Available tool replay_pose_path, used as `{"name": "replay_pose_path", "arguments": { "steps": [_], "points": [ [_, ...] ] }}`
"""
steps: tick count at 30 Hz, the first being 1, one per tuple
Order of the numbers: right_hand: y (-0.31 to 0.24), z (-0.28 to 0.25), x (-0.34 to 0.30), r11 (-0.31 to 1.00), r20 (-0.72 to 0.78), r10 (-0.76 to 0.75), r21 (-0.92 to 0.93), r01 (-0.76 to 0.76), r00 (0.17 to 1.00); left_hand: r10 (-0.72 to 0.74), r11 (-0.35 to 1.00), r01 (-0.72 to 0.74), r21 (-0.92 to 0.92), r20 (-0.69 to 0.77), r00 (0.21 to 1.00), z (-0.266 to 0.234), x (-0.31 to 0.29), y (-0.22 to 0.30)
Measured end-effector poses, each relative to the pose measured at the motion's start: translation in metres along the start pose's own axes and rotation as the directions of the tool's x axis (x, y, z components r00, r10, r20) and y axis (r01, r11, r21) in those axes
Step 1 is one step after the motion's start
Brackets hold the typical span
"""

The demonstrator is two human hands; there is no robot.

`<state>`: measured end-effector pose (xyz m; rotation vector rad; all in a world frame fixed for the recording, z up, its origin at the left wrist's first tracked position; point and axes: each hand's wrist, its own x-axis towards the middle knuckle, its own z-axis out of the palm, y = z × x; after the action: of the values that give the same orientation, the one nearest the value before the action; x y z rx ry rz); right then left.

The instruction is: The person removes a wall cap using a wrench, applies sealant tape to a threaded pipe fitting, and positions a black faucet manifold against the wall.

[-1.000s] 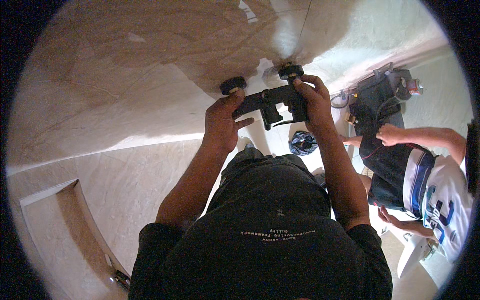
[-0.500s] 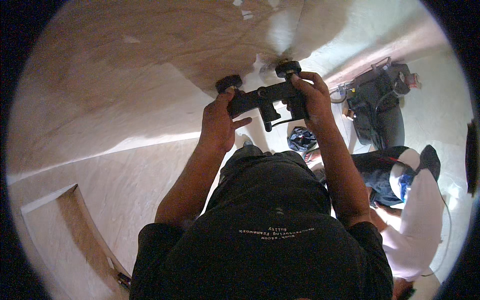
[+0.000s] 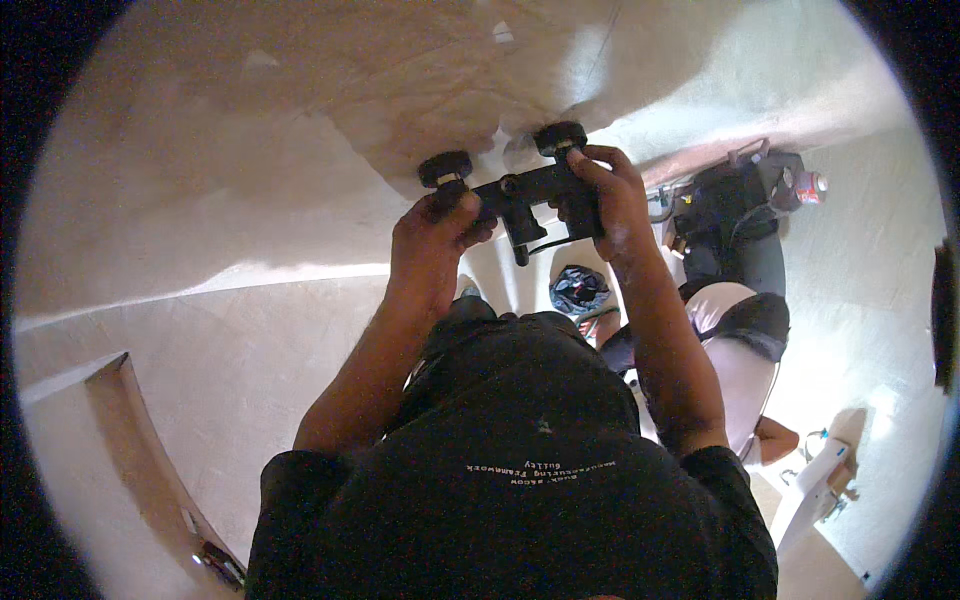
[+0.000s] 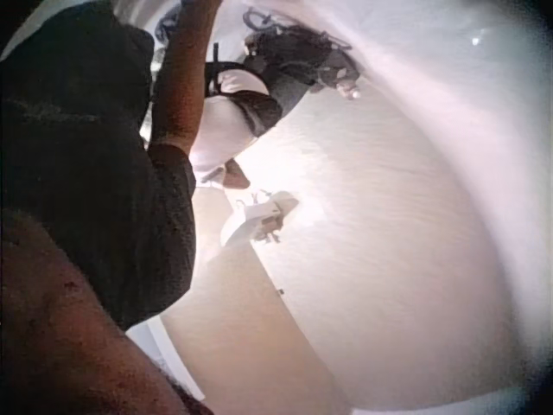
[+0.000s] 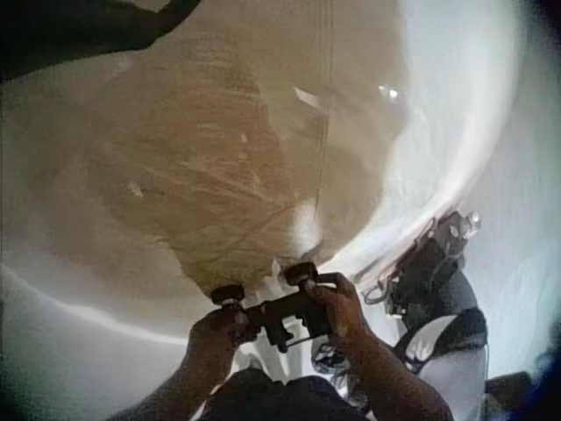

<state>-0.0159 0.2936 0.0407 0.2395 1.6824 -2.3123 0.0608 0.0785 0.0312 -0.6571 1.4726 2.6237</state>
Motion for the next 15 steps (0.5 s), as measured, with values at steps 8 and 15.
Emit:
{"name": "replay_pose_path", "arguments": {
  "steps": [8, 15],
  "points": [
    [0.008, -0.001, 0.007, 1.0, -0.032, 0.016, -0.001, -0.016, 0.999, 0.196, 0.928, -0.216, 0.304, 0.095, 0.976, -0.004, -0.006, -0.014],
    [0.002, 0.0, 0.004, 0.998, -0.041, 0.062, 0.003, -0.062, 0.997, 0.255, 0.913, -0.279, 0.297, 0.117, 0.96, -0.002, -0.009, -0.02]
  ]
}}
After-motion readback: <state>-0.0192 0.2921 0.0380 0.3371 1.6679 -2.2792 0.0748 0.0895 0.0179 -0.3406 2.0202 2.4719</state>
